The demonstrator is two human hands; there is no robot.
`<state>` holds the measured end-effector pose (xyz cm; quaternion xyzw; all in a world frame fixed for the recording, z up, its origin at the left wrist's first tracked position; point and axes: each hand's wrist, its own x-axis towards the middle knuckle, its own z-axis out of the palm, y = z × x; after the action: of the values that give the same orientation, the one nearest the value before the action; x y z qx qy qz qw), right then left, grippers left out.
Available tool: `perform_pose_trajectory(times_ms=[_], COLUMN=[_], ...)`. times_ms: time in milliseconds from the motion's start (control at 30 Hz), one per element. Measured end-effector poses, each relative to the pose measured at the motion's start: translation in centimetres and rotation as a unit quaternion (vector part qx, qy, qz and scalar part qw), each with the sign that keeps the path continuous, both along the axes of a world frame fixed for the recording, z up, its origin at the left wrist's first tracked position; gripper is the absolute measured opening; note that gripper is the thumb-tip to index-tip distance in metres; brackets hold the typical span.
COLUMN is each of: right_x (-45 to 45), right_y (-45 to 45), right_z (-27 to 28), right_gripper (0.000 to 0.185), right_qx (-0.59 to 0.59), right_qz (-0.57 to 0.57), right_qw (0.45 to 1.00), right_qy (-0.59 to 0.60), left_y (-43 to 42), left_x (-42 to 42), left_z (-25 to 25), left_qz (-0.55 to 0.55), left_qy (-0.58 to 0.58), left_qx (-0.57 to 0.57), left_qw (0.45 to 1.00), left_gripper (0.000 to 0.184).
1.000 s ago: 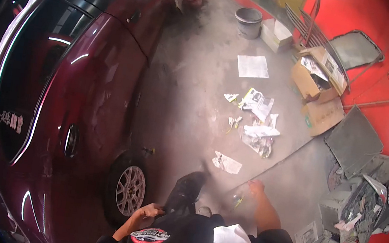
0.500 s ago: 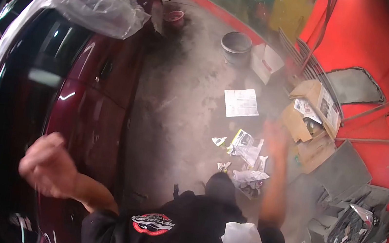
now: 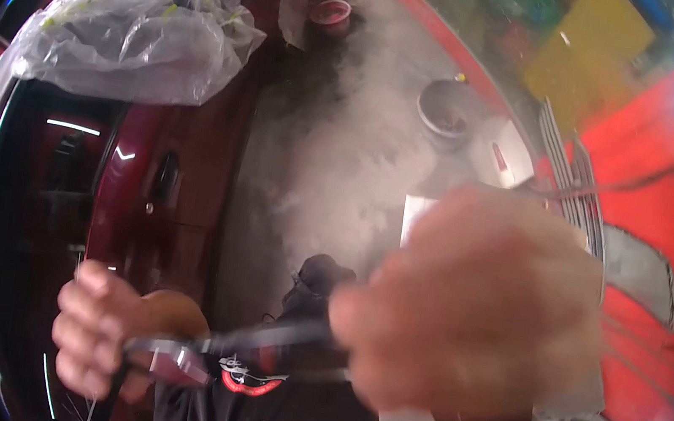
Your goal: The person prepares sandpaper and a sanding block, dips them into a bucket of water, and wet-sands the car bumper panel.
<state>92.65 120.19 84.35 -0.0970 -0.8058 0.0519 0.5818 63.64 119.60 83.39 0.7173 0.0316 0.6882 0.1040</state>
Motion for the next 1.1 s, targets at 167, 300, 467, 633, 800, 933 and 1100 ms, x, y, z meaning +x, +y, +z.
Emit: perform_pose_trajectory(times_ms=[167, 300, 467, 633, 800, 933, 1100], right_x=[1.6, 3.9, 6.5, 7.5, 8.5, 10.6, 15.4], right_y=[15.4, 26.4, 38.0, 50.7, 65.0, 78.5, 96.0], right_z=[-5.4, -13.0, -13.7, -8.0, -5.7, -5.0, -1.0], right_gripper=[0.018, 0.017, 0.017, 0.013, 0.02, 0.022, 0.027], right_qx=[-0.231, -0.354, -0.513, -0.416, -0.236, -0.192, -0.14], right_qz=[-0.02, -0.077, -0.205, -0.242, -0.185, -0.029, 0.181], right_qw=[0.973, 0.93, 0.83, 0.87, 0.949, 0.973, 0.973], right_qy=[-0.002, -0.069, 0.068, 0.101, 0.093, 0.128, 0.02], left_y=[13.4, 25.9, 44.5, 60.1, 73.0, 81.5, 92.9], left_x=[1.6, 3.6, 7.1, 8.6, 9.8, 11.1, 14.8], left_z=[-7.1, -15.0, -15.3, -10.0, -7.5, -6.7, -3.7], left_qz=[0.033, -0.036, -0.095, -0.193, -0.161, -0.157, -0.132], left_qy=[0.021, -0.021, 0.072, 0.12, 0.083, 0.018, -0.034], left_qx=[-0.269, -0.529, -0.602, -0.487, -0.267, -0.224, -0.124], left_qw=[0.962, 0.847, 0.79, 0.844, 0.946, 0.962, 0.983], left_gripper=[0.023, 0.016, 0.014, 0.019, 0.03, 0.037, 0.033])
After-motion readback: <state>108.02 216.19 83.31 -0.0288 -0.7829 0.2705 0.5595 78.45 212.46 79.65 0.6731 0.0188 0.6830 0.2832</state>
